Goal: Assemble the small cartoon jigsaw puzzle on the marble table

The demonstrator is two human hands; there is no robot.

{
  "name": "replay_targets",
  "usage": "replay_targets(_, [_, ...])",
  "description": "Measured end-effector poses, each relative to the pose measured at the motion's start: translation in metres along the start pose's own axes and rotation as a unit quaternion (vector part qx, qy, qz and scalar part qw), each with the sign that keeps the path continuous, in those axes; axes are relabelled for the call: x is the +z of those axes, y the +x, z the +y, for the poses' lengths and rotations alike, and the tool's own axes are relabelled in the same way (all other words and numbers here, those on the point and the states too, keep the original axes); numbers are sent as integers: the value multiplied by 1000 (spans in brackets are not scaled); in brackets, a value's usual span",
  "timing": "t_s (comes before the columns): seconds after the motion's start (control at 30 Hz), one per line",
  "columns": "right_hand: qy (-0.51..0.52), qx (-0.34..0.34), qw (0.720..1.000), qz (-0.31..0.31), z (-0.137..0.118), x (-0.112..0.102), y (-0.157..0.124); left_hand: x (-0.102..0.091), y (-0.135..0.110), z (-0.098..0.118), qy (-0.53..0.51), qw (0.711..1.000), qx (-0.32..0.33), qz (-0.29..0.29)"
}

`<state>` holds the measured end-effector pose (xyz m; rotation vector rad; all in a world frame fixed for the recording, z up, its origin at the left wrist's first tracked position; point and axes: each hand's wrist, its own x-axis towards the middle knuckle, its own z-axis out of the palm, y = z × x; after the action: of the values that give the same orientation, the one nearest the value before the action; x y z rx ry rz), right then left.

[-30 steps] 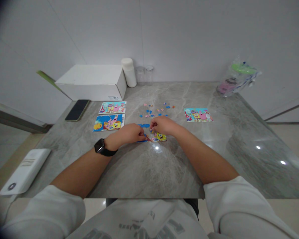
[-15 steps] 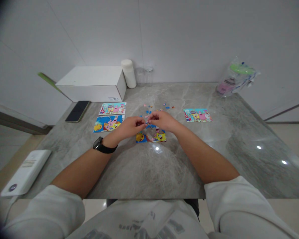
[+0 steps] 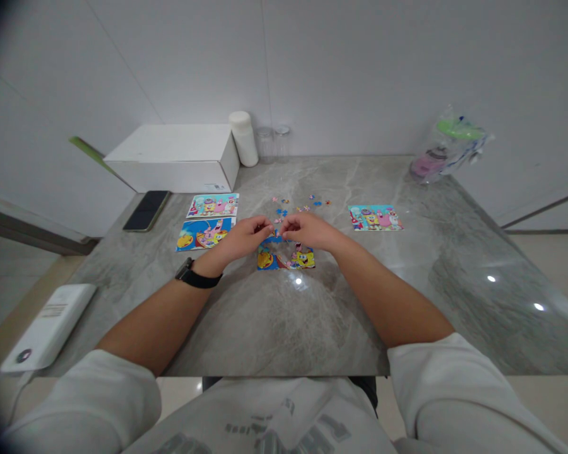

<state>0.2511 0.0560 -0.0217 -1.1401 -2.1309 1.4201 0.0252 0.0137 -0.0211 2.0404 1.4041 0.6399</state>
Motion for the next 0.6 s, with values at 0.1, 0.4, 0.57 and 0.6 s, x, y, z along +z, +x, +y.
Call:
replay_targets(0.1, [-15, 0, 1000, -10, 2, 1, 0, 2, 0, -2, 8, 1000, 11, -11])
replay_targets(0.4, [-18, -14, 999, 25, 16, 20, 8, 10, -1, -6, 54, 996, 18, -73])
replay_targets(0.57, [-59, -2, 998, 14, 17, 25, 8, 10, -1, -7, 83, 992, 15, -94])
replay_targets(0.6, [-65, 3, 998, 10, 16, 25, 7, 10, -1, -6, 91, 991, 12, -100])
